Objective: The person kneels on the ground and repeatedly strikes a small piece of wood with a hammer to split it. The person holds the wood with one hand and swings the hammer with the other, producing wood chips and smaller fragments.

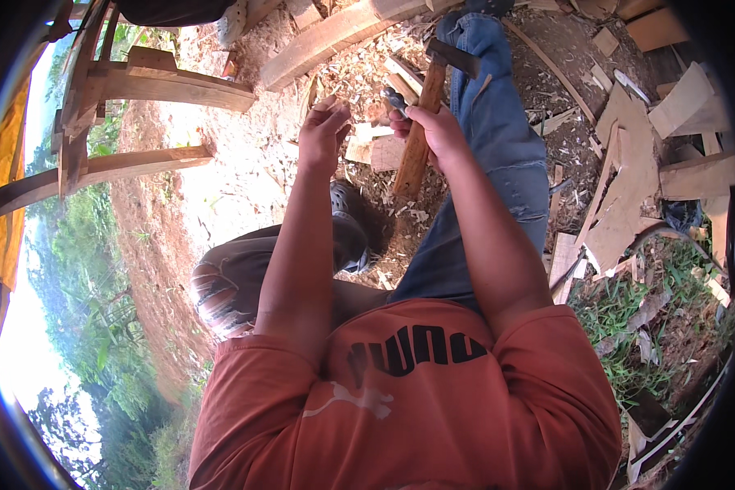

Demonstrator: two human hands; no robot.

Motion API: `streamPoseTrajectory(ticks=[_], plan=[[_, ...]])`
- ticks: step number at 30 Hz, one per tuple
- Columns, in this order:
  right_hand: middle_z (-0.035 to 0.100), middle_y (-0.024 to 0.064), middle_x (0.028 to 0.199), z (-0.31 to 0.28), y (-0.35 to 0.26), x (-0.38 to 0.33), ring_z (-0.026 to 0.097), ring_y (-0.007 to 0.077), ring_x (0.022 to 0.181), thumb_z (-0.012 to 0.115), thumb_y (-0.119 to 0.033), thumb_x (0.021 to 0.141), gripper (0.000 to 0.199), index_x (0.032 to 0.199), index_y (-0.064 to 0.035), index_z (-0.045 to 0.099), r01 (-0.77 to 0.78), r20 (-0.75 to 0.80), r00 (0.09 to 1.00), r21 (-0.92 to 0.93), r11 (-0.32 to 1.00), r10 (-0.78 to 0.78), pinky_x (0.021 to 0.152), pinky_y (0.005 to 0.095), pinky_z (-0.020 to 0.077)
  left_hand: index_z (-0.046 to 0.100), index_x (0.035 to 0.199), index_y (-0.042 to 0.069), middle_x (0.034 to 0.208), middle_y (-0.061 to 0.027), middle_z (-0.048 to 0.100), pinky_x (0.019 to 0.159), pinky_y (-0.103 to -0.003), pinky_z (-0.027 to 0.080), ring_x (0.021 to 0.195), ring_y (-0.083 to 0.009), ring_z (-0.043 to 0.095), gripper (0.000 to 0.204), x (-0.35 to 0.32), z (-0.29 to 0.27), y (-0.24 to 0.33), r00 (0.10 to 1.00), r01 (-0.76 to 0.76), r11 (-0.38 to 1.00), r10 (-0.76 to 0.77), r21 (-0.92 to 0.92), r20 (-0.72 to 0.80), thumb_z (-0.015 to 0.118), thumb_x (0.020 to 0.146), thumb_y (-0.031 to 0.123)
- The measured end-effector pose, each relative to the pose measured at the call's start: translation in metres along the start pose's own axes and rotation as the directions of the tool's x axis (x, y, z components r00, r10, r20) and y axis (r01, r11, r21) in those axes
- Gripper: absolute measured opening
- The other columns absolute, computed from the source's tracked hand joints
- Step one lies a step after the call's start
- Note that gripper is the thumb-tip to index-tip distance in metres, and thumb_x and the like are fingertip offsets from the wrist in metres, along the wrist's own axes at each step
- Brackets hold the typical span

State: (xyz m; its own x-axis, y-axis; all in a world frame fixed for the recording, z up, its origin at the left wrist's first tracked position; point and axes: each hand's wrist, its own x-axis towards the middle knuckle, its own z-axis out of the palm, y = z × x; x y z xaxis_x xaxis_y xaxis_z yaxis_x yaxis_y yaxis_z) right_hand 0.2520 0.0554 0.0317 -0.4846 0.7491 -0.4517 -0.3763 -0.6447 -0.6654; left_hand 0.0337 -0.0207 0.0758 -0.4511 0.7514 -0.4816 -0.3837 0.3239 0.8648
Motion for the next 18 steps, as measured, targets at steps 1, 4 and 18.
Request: streamPoseTrajectory(ticks=[1, 4, 18], plan=[[0.080, 0.0179, 0.107, -0.001, 0.001, 0.003, 0.080, 0.0238, 0.087, 0.066, -0.013, 0.104, 0.034, 0.131, 0.0084, 0.065, 0.021, 0.003, 1.000, -0.041, 0.999, -0.021, 0.078, 0.0374, 0.0668, 0.038, 0.168, 0.004, 0.161, -0.0158, 0.057, 0.125, -0.042, 0.042, 0.150, -0.0264, 0.053, 0.070, 0.000, -0.001, 0.011, 0.994, -0.105, 0.994, 0.106, 0.028, -0.006, 0.071, 0.107, 0.010], [0.081, 0.0167, 0.103, -0.002, -0.010, 0.003, 0.080, 0.0226, 0.087, 0.070, -0.010, 0.103, 0.025, 0.117, 0.0106, 0.071, 0.089, -0.072, 0.992, -0.202, 0.975, -0.106, 0.077, 0.0361, 0.0657, 0.032, 0.171, 0.003, 0.169, -0.0211, 0.050, 0.131, -0.044, 0.037, 0.155, -0.0283, 0.049, 0.074, 0.005, -0.014, 0.071, 0.965, -0.261, 0.920, 0.251, 0.291, 0.073, 0.070, 0.108, 0.011], [0.084, 0.0138, 0.093, -0.046, -0.030, 0.008, 0.081, 0.0204, 0.079, 0.075, -0.024, 0.093, 0.041, 0.118, 0.0070, 0.066, -0.190, -0.222, 0.975, -0.876, 0.444, -0.022, 0.078, 0.0366, 0.0623, 0.070, 0.145, 0.011, 0.137, -0.0104, 0.076, 0.108, -0.041, 0.057, 0.121, -0.0250, 0.072, 0.054, -0.150, -0.029, 0.187, 0.864, -0.404, 0.267, -0.202, 0.875, 0.460, 0.085, 0.096, 0.027]])
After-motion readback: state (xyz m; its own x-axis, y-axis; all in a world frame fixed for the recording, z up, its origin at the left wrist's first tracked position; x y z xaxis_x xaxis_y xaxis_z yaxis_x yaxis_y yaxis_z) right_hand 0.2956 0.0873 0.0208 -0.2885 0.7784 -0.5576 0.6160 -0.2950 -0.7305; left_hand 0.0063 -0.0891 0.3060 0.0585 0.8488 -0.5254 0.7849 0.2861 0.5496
